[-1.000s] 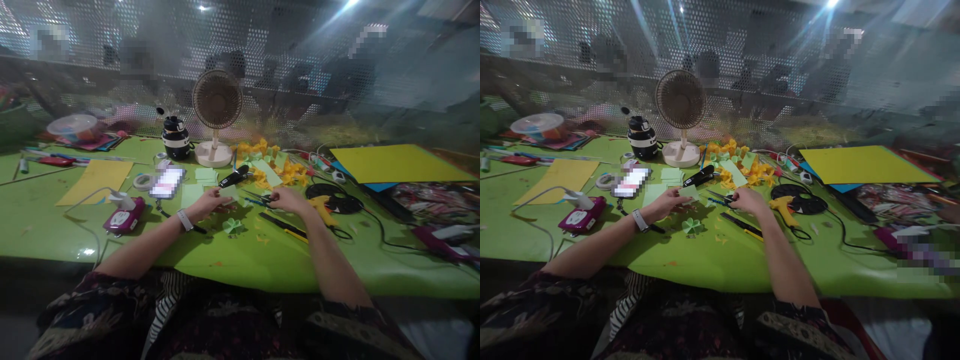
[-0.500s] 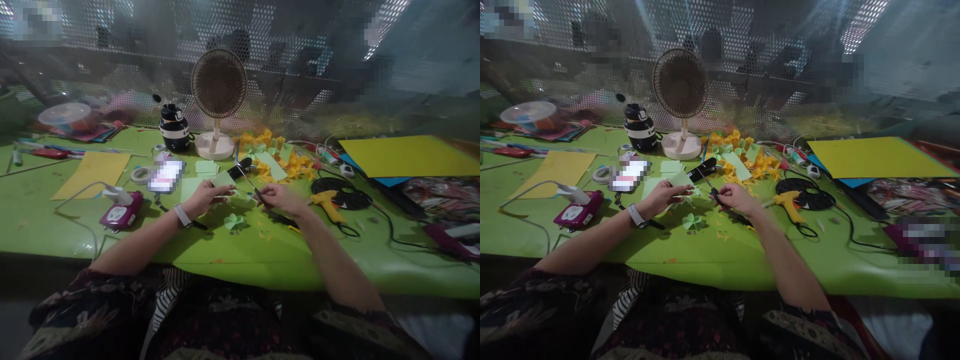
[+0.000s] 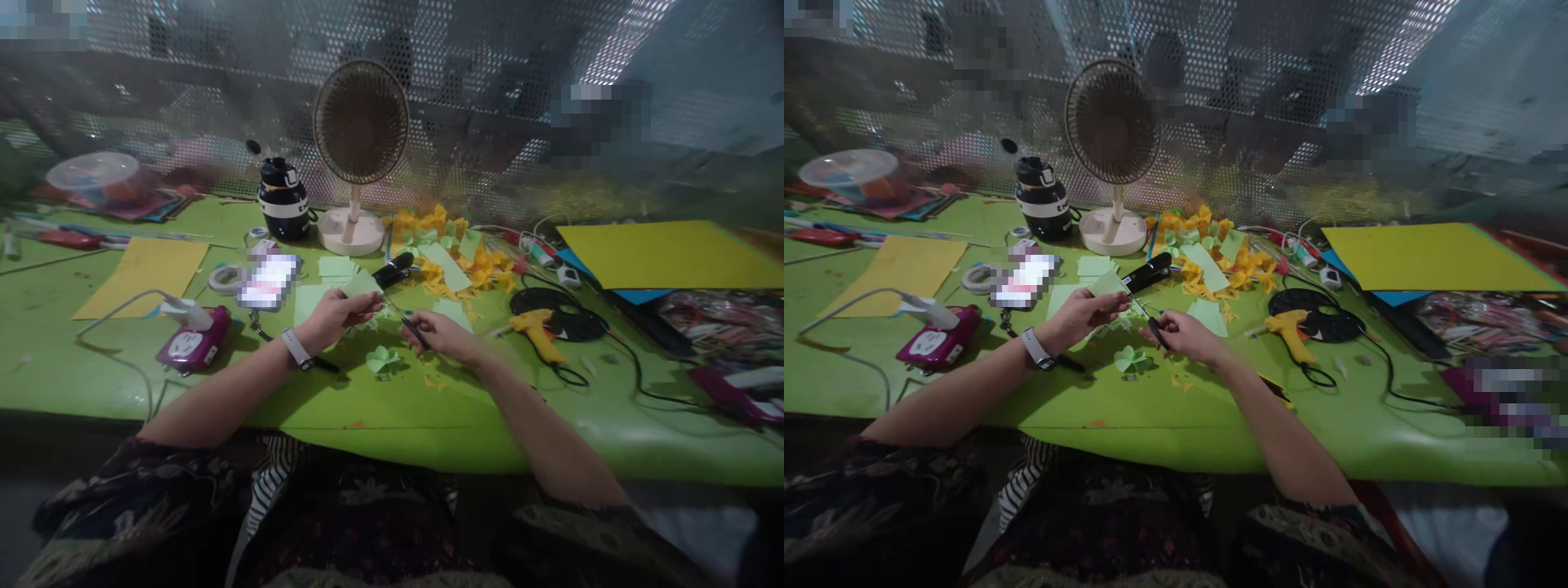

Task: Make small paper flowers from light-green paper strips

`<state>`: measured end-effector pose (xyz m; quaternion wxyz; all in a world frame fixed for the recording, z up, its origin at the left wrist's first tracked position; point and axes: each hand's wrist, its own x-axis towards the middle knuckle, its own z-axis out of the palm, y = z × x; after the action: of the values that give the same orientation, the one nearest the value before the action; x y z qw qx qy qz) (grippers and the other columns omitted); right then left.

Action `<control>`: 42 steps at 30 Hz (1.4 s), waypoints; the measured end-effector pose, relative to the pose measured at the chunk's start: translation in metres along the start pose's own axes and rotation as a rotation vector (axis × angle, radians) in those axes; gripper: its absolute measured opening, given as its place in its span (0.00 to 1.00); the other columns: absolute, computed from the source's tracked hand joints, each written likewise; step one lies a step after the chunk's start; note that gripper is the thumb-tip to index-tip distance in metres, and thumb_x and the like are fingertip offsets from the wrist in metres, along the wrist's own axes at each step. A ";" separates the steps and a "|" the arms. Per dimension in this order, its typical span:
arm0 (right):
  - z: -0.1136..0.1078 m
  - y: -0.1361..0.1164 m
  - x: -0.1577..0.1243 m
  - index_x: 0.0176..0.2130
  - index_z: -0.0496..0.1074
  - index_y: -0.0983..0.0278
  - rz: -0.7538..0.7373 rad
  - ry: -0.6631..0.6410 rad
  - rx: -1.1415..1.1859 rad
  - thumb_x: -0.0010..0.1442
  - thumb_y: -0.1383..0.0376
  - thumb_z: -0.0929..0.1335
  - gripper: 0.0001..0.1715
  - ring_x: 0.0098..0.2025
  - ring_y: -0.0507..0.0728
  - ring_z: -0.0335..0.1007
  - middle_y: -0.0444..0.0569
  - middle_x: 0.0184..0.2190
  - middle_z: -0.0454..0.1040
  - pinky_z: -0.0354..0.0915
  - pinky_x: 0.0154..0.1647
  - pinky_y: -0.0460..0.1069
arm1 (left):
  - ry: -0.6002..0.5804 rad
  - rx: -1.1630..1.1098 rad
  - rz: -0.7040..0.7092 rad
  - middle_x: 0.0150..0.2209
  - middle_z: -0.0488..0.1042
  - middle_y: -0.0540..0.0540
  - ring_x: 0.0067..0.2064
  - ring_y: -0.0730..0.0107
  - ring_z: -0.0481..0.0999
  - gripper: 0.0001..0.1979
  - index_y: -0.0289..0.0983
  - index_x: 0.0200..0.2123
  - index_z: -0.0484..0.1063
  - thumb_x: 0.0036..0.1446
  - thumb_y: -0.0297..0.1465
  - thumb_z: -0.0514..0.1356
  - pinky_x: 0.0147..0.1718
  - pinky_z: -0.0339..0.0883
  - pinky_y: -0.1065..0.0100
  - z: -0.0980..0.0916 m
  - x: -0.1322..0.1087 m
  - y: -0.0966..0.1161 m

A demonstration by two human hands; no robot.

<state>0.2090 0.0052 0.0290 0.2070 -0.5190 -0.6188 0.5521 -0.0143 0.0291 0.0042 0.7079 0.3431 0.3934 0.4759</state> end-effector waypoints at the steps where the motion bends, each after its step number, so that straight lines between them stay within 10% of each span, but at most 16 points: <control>1: 0.001 0.001 0.001 0.35 0.69 0.64 -0.004 0.000 -0.007 0.45 0.48 0.80 0.29 0.31 0.52 0.71 0.46 0.30 0.74 0.72 0.31 0.48 | -0.007 0.000 0.000 0.39 0.83 0.36 0.39 0.70 0.83 0.06 0.29 0.33 0.81 0.52 0.27 0.71 0.38 0.74 0.72 0.000 0.000 0.000; 42: 0.005 0.007 -0.001 0.37 0.68 0.64 -0.078 0.025 -0.090 0.53 0.48 0.75 0.25 0.29 0.52 0.68 0.45 0.29 0.73 0.67 0.27 0.49 | -0.051 -0.002 -0.044 0.36 0.83 0.37 0.35 0.73 0.81 0.03 0.27 0.34 0.81 0.57 0.22 0.67 0.39 0.76 0.72 0.006 -0.007 0.003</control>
<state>0.2084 0.0011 0.0212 0.2125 -0.5099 -0.6601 0.5089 -0.0116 0.0230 0.0107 0.7284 0.3456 0.3822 0.4515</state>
